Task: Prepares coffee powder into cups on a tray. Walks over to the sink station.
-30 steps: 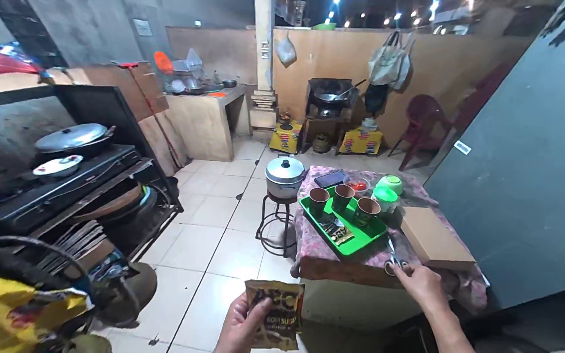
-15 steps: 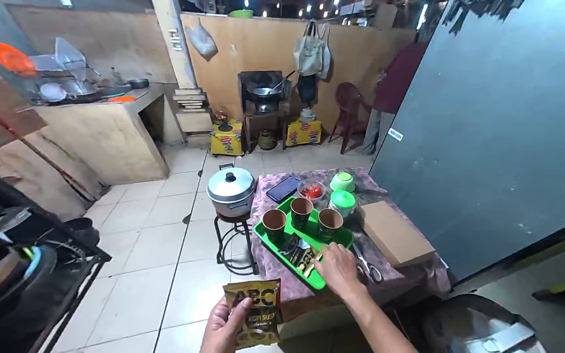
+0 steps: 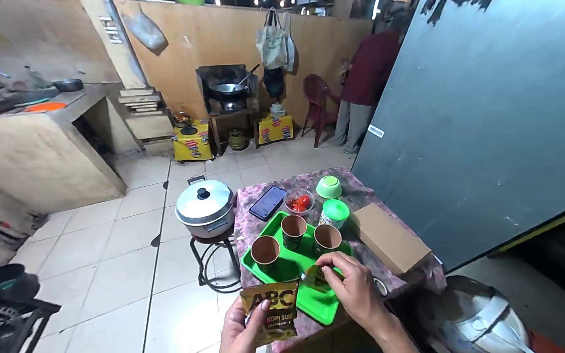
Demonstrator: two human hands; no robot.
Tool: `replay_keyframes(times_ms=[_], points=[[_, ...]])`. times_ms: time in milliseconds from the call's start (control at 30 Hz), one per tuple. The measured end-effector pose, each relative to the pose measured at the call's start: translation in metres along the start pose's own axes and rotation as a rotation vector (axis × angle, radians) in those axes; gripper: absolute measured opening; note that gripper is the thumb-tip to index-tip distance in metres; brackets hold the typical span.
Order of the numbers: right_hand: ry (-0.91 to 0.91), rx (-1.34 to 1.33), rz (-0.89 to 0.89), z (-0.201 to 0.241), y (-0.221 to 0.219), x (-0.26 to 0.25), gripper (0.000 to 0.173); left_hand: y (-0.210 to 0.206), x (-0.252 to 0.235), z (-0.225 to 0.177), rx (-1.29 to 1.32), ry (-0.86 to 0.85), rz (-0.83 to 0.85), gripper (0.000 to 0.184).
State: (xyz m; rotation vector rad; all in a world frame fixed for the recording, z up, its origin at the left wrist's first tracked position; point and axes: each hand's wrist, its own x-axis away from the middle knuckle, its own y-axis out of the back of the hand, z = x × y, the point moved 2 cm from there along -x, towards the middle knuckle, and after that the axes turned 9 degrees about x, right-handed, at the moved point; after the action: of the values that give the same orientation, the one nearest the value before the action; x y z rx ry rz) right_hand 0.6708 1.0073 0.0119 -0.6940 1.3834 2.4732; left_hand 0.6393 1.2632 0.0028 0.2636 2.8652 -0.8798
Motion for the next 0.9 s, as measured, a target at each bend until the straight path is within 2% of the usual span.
replay_keyframes(times_ms=[67, 133, 200, 267, 367, 467, 567, 667, 833, 900], points=[[0.122, 0.131, 0.032, 0.003, 0.003, -0.005, 0.020, 0.001, -0.013, 0.001, -0.043, -0.061, 0.050, 0.018], [0.171, 0.205, 0.145, -0.004, -0.011, 0.002, 0.020, 0.003, -0.022, 0.003, -0.072, -0.084, 0.072, 0.019], [0.107, 0.185, 0.276, -0.010, -0.020, 0.014, 0.025, 0.006, -0.029, 0.005, -0.069, -0.065, 0.078, 0.019], [0.044, 0.129, 0.295, -0.007, -0.014, 0.021, 0.019, 0.008, -0.034, 0.009, -0.067, -0.046, 0.074, 0.019], [0.130, 0.053, 0.260, 0.024, 0.019, 0.017, 0.018, 0.008, -0.040, 0.013, -0.085, -0.070, 0.081, 0.021], [0.207, -0.124, 0.317, 0.075, 0.058, 0.007, 0.017, 0.003, -0.044, 0.013, -0.113, -0.079, 0.149, 0.021], [0.180, -0.141, 0.254, 0.100, 0.060, 0.001, 0.013, -0.003, -0.044, 0.012, -0.133, -0.036, 0.301, 0.021], [0.152, -0.163, 0.176, 0.097, 0.054, -0.005, 0.017, -0.009, -0.040, 0.009, -0.102, 0.038, 0.425, 0.022], [0.005, -0.322, -0.010, 0.073, 0.032, -0.003, 0.015, -0.018, -0.035, 0.005, -0.034, 0.052, 0.405, 0.021], [-0.004, -0.365, -0.080, 0.074, 0.023, 0.001, 0.011, -0.023, -0.034, 0.002, -0.044, 0.073, 0.370, 0.037]])
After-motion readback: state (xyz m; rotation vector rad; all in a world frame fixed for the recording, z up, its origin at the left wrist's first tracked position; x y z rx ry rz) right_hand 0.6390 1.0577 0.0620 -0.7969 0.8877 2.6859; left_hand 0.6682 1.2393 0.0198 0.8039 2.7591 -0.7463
